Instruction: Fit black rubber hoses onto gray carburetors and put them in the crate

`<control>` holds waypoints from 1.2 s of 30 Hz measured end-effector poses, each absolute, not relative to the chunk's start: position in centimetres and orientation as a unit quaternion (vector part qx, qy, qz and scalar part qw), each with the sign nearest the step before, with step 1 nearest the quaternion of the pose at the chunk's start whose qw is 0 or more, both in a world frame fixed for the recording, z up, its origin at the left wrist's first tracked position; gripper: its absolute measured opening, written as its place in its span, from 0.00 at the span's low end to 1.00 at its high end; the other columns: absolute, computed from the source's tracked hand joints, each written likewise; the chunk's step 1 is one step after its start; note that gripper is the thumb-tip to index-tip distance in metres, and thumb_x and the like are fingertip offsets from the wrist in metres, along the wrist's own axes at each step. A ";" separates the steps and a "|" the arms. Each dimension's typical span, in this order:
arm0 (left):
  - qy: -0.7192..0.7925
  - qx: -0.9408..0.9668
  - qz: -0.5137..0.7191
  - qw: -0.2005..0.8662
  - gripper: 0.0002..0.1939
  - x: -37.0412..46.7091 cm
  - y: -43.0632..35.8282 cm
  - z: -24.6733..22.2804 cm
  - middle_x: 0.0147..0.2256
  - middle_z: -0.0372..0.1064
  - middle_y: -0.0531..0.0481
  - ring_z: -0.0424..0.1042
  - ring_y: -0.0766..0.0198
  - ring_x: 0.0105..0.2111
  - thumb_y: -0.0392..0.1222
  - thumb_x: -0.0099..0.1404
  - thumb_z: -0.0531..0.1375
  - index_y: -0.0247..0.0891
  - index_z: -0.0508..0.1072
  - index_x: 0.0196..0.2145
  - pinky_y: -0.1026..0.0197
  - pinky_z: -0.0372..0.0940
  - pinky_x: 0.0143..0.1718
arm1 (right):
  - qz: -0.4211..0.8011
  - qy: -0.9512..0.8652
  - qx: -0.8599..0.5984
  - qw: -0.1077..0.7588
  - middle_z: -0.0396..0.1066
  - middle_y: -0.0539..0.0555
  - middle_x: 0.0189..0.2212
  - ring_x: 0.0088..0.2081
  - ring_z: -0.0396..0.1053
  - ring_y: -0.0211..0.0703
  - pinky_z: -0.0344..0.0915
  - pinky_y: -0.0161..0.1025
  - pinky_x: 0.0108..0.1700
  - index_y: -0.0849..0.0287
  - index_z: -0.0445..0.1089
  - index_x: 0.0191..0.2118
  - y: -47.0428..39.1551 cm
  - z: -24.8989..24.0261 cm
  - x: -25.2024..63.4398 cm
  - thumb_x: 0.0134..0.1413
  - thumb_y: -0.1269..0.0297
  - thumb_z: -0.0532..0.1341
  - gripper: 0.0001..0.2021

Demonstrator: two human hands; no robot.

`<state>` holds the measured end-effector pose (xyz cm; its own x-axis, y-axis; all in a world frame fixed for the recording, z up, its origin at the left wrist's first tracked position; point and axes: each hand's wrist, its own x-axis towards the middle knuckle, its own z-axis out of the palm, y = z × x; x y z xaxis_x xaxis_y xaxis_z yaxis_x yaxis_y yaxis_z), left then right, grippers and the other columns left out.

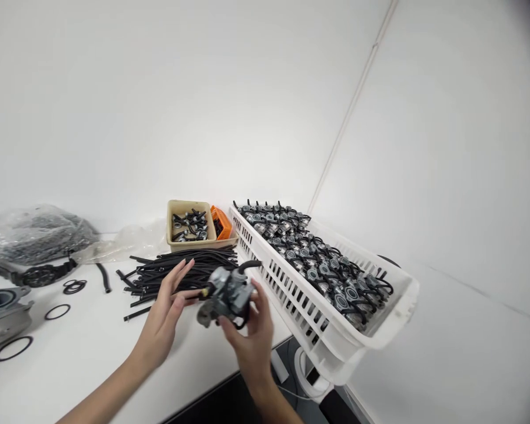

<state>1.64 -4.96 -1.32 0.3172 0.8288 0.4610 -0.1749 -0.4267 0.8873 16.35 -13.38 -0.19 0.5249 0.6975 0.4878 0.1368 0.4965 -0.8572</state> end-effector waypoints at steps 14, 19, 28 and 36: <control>0.270 0.755 0.442 0.402 0.25 1.6 -5.0 -1.3 0.64 0.53 0.40 0.72 0.56 0.43 0.49 0.72 0.47 0.48 0.49 0.64 0.52 0.69 0.43 | -0.032 -0.524 -0.649 0.551 0.74 0.62 0.46 0.43 0.72 0.54 0.70 0.53 0.44 0.58 0.70 0.55 -16.7 16.0 36.0 0.38 0.52 0.72 0.34; 0.268 0.786 0.430 0.355 0.23 1.4 -4.7 -1.6 0.60 0.58 0.42 0.72 0.58 0.40 0.49 0.71 0.48 0.49 0.54 0.62 0.54 0.70 0.42 | -0.035 -0.619 -0.702 0.351 0.74 0.66 0.48 0.44 0.72 0.57 0.66 0.54 0.48 0.63 0.73 0.52 -8.8 15.8 39.3 0.36 0.54 0.72 0.34; 0.265 0.823 0.412 0.287 0.22 1.5 -4.1 -2.5 0.56 0.60 0.43 0.71 0.62 0.39 0.47 0.72 0.48 0.50 0.53 0.62 0.59 0.69 0.38 | 0.009 -0.689 -0.672 0.272 0.77 0.60 0.44 0.42 0.74 0.51 0.67 0.43 0.45 0.60 0.74 0.50 -0.7 12.1 39.3 0.38 0.58 0.72 0.28; 0.256 0.848 0.381 0.266 0.21 1.5 -4.1 -2.5 0.57 0.56 0.46 0.70 0.65 0.39 0.45 0.72 0.48 0.52 0.51 0.61 0.62 0.69 0.38 | -0.015 -0.675 -0.682 0.283 0.76 0.58 0.38 0.34 0.72 0.46 0.66 0.41 0.39 0.62 0.71 0.50 0.0 10.4 39.1 0.46 0.52 0.68 0.26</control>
